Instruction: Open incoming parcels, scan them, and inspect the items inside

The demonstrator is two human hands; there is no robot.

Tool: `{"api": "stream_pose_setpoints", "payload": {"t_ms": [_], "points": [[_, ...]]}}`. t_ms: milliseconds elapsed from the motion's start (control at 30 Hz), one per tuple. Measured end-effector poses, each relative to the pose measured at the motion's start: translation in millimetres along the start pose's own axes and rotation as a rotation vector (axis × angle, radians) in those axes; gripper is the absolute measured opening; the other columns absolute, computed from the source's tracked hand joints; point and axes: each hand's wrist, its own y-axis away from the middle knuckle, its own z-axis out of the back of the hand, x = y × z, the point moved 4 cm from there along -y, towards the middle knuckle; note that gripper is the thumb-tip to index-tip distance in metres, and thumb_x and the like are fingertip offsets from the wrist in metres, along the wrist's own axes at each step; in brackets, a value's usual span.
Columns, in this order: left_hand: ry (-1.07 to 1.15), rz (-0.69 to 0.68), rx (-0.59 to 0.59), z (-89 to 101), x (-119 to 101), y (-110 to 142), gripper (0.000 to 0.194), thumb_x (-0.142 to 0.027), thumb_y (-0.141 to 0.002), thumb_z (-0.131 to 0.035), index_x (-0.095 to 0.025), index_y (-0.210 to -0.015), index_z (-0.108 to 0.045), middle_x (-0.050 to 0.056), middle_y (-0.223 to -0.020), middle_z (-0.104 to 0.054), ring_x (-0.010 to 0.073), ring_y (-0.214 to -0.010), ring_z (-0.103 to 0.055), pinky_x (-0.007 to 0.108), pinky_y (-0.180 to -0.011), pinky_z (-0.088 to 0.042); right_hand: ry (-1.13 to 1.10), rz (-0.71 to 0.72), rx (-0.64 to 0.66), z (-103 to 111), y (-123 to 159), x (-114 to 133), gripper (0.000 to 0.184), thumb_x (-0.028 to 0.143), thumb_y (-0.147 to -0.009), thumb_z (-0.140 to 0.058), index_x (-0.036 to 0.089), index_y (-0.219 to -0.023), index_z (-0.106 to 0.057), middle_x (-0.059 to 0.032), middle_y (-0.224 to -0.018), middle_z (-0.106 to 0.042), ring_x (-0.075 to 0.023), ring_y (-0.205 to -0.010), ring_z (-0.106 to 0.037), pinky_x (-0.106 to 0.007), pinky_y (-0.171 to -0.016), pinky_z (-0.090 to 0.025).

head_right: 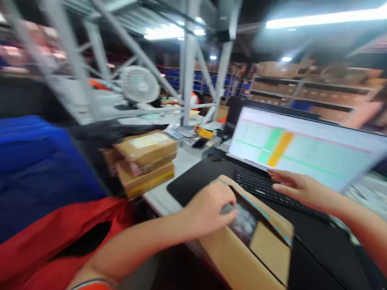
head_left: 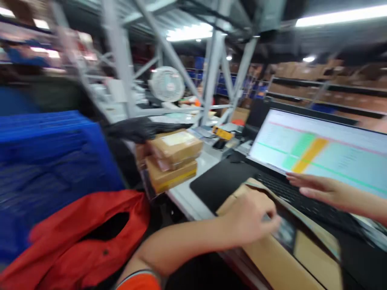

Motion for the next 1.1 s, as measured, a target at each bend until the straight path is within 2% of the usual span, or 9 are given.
{"api": "stream_pose_setpoints", "payload": {"t_ms": [33,100,200,333,467,667,800,967,1100], "points": [[-0.021,-0.022,0.047,7.5,1.2,-10.3,0.012,-0.03,-0.089,-0.066,-0.018,-0.09,-0.067,0.005,-0.095,-0.073,0.0194,-0.096,-0.067,0.032,-0.09,-0.053,-0.013,-0.113,0.055,6.1,29.8,-25.3,0.054,0.064,-0.092,-0.051,0.02,-0.109,-0.076,-0.0107,-0.118,-0.07,-0.0228,-0.112,-0.065,-0.03,-0.094,-0.052],[-0.116,-0.139,0.177,9.6,-0.5,-35.6,0.034,-0.034,-0.081,-0.077,-0.016,-0.107,-0.064,0.011,-0.117,-0.069,0.0268,-0.115,-0.061,0.041,-0.102,-0.048,0.042,-0.367,0.066,12.3,98.0,-71.9,0.049,0.05,-0.098,-0.044,0.015,-0.113,-0.074,-0.0152,-0.122,-0.068,-0.0244,-0.116,-0.063,-0.034,-0.099,-0.049],[-0.218,-0.384,0.388,-14.7,-15.6,-70.5,0.072,-0.048,-0.072,-0.084,-0.014,-0.129,-0.055,0.019,-0.142,-0.055,0.034,-0.134,-0.05,0.047,-0.113,-0.039,0.218,-0.657,-0.021,-2.0,199.1,-110.8,0.038,0.034,-0.097,-0.048,0.008,-0.112,-0.071,-0.0234,-0.121,-0.066,-0.031,-0.11,-0.064,-0.044,-0.1,-0.049],[-0.304,-0.377,0.709,-55.2,-25.7,-100.6,0.046,-0.056,-0.089,-0.065,-0.018,-0.114,-0.064,0.011,-0.111,-0.071,0.0297,-0.098,-0.07,0.038,-0.082,-0.053,0.255,-0.761,-0.04,-54.6,269.7,-113.8,0.034,0.04,-0.096,-0.063,0.014,-0.117,-0.065,-0.0145,-0.121,-0.064,-0.0257,-0.108,-0.063,-0.048,-0.098,-0.052],[-0.344,-0.385,0.743,-70.2,-19.2,-113.7,0.038,-0.051,-0.098,-0.052,-0.018,-0.107,-0.068,0.009,-0.102,-0.073,0.0275,-0.094,-0.071,0.033,-0.075,-0.051,0.218,-0.73,-0.032,-86.8,280.0,-116.8,0.032,0.044,-0.099,-0.059,0.02,-0.12,-0.062,-0.0085,-0.123,-0.061,-0.0204,-0.106,-0.06,-0.041,-0.092,-0.055],[-0.369,-0.418,0.604,-77.6,-7.4,-105.2,0.038,-0.048,-0.102,-0.046,-0.018,-0.113,-0.067,0.01,-0.106,-0.072,0.0262,-0.096,-0.07,0.033,-0.079,-0.052,0.099,-0.649,-0.034,-80.6,279.9,-128.9,0.023,0.025,-0.1,-0.048,0.011,-0.116,-0.057,-0.0113,-0.098,-0.066,-0.0188,-0.082,-0.064,-0.036,-0.078,-0.056],[-0.372,-0.42,0.605,-76.1,-10.4,-102.0,0.039,-0.048,-0.101,-0.047,-0.017,-0.114,-0.067,0.01,-0.106,-0.072,0.026,-0.096,-0.07,0.034,-0.079,-0.052,0.063,-0.4,-0.181,-61.7,271.2,-80.3,0.041,0.018,-0.103,-0.031,0.016,-0.144,-0.037,-0.0101,-0.103,-0.068,-0.0188,-0.09,-0.067,-0.033,-0.081,-0.055],[-0.421,-0.43,0.65,-74.4,-17.9,-105.2,0.037,-0.046,-0.101,-0.048,-0.015,-0.11,-0.068,0.01,-0.101,-0.073,0.0263,-0.091,-0.07,0.035,-0.077,-0.052,0.449,0.123,-0.253,-45.5,250.9,3.0,0.066,-0.001,-0.09,-0.032,0.021,-0.152,-0.035,-0.0041,-0.094,-0.064,-0.0154,-0.075,-0.062,-0.028,-0.065,-0.049],[-0.399,-0.39,0.681,-71.3,-19.3,-104.8,0.037,-0.043,-0.103,-0.044,-0.016,-0.112,-0.068,0.01,-0.105,-0.074,0.026,-0.095,-0.07,0.034,-0.08,-0.051,0.716,0.172,-0.183,-31.1,230.9,1.6,0.072,-0.006,-0.081,-0.037,0.013,-0.15,-0.038,-0.0036,-0.087,-0.058,-0.0171,-0.067,-0.055,-0.03,-0.058,-0.043]]}}
